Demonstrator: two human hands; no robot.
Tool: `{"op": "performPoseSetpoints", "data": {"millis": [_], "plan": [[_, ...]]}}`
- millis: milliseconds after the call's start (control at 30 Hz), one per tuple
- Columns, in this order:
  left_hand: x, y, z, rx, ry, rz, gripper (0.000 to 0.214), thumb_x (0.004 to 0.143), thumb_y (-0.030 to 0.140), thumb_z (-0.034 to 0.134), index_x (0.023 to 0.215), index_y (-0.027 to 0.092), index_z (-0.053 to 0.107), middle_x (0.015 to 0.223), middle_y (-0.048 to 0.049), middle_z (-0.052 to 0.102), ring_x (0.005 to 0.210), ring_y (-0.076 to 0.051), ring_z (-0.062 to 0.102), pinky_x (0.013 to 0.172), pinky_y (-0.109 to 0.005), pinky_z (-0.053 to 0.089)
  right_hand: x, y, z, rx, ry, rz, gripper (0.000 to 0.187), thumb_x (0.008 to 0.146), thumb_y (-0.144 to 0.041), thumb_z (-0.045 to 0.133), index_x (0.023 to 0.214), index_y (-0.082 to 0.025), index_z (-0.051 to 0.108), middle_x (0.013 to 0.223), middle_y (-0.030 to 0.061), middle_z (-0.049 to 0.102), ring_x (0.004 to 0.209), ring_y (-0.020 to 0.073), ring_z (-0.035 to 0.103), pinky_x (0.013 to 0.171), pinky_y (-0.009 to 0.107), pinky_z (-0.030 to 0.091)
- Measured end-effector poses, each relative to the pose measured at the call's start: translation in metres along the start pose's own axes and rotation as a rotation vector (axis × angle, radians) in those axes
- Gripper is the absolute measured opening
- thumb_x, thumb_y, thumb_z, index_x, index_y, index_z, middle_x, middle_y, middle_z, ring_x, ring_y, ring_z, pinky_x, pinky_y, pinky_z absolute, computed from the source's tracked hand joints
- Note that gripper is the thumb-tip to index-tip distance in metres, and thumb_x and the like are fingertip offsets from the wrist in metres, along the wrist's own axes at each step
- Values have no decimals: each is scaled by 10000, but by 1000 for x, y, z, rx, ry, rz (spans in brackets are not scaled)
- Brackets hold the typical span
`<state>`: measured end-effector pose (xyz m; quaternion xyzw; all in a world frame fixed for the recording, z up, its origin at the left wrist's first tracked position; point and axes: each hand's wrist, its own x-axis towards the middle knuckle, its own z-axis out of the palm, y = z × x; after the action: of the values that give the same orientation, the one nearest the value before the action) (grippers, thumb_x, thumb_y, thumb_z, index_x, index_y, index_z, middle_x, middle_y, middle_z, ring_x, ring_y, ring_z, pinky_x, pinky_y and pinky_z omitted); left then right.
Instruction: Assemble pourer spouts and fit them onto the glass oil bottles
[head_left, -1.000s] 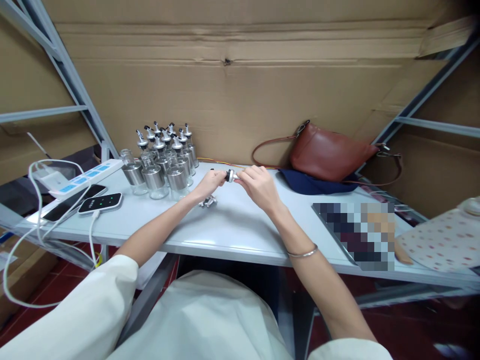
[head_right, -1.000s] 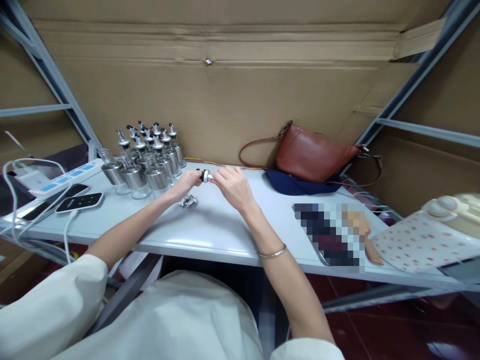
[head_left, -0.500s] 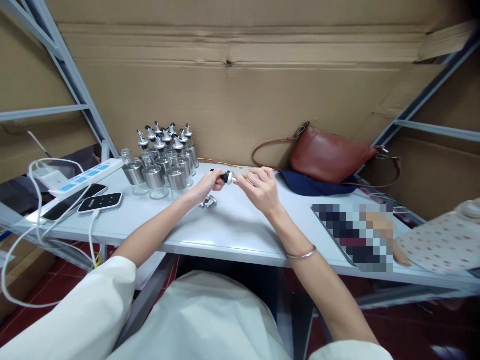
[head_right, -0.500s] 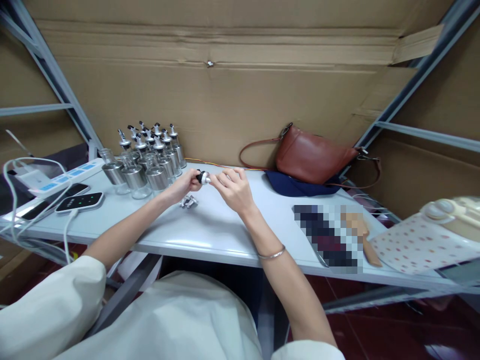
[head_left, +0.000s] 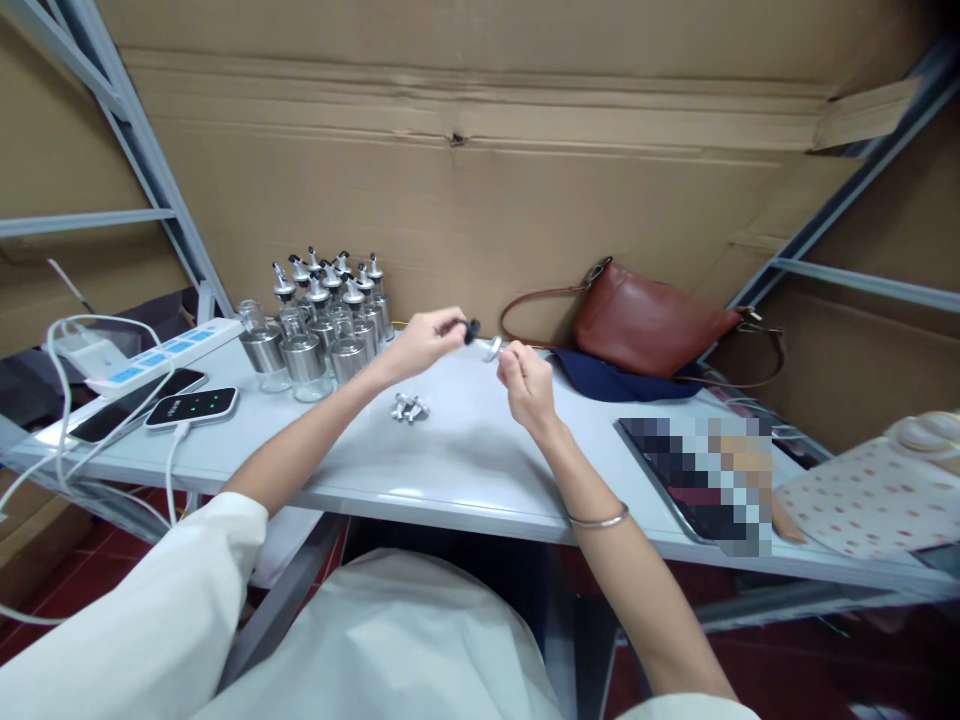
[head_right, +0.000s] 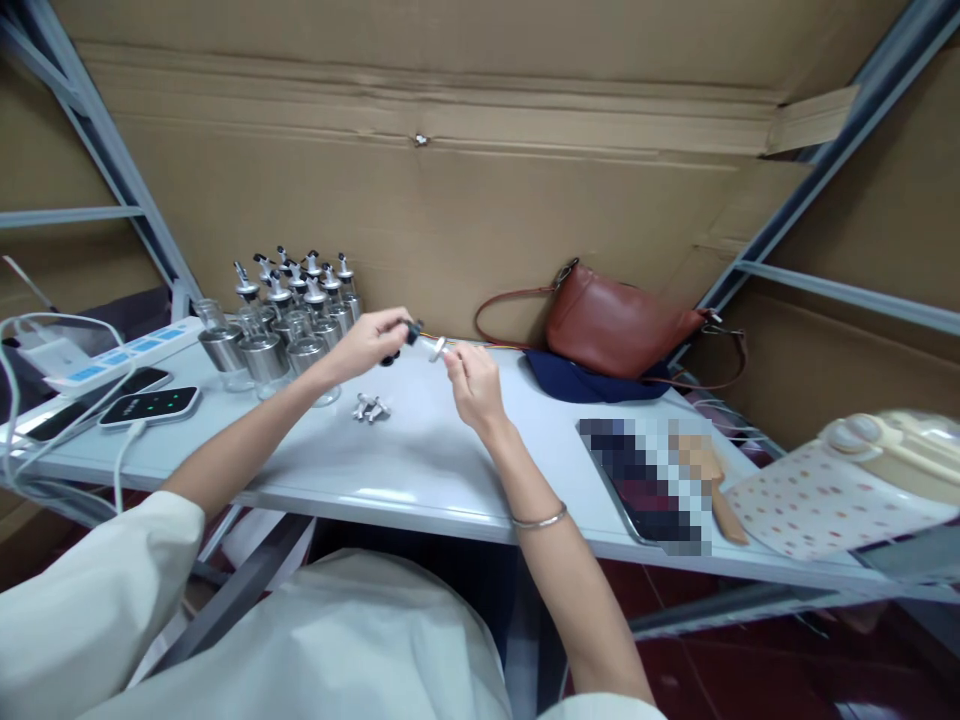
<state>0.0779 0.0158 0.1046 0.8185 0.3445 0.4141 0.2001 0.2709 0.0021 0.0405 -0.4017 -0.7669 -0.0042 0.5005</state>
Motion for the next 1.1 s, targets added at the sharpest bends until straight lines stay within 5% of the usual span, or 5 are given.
{"op": "performPoseSetpoints", "data": {"millis": [200, 300, 533, 900, 1100], "plan": [[25, -14, -23, 566, -182, -96, 224, 820, 317, 423, 801, 153, 574, 708, -22, 585, 625, -130, 488, 575, -244, 332, 5, 17, -8, 97, 328, 200, 356, 945, -445, 309, 719, -216, 462, 616, -25, 471, 574, 134, 443, 612, 267, 345], [34, -34, -4, 959, -529, -103, 230, 823, 283, 472, 890, 147, 645, 947, -107, 666, 821, -202, 579, 670, -280, 389, 9, 21, -8, 61, 346, 192, 267, 925, -415, 383, 831, -205, 518, 733, -2, 535, 666, 143, 494, 644, 265, 377], [45, -81, 41, 1093, -587, -148, 231, 735, 43, 527, 871, 108, 702, 986, -185, 681, 981, -266, 590, 838, -364, 374, 9, 27, -5, 16, 307, 115, 225, 915, -368, 425, 942, -198, 570, 881, 50, 581, 775, 168, 563, 681, 287, 441], [38, -97, 32, 1078, -494, -60, 311, 752, -4, 456, 913, 130, 687, 1005, -168, 652, 1025, -262, 549, 895, -404, 325, 9, 21, -4, 46, 114, 94, 194, 882, -324, 483, 940, -188, 608, 889, 70, 642, 763, 181, 587, 651, 285, 446], [8, -82, 1, 699, -396, 6, 372, 895, 152, 336, 1214, 189, 525, 1152, -112, 566, 1048, -203, 538, 884, -330, 406, 2, 21, 6, 114, -375, 188, 234, 880, -291, 473, 978, -157, 638, 723, 39, 664, 619, 147, 577, 623, 249, 411]]}}
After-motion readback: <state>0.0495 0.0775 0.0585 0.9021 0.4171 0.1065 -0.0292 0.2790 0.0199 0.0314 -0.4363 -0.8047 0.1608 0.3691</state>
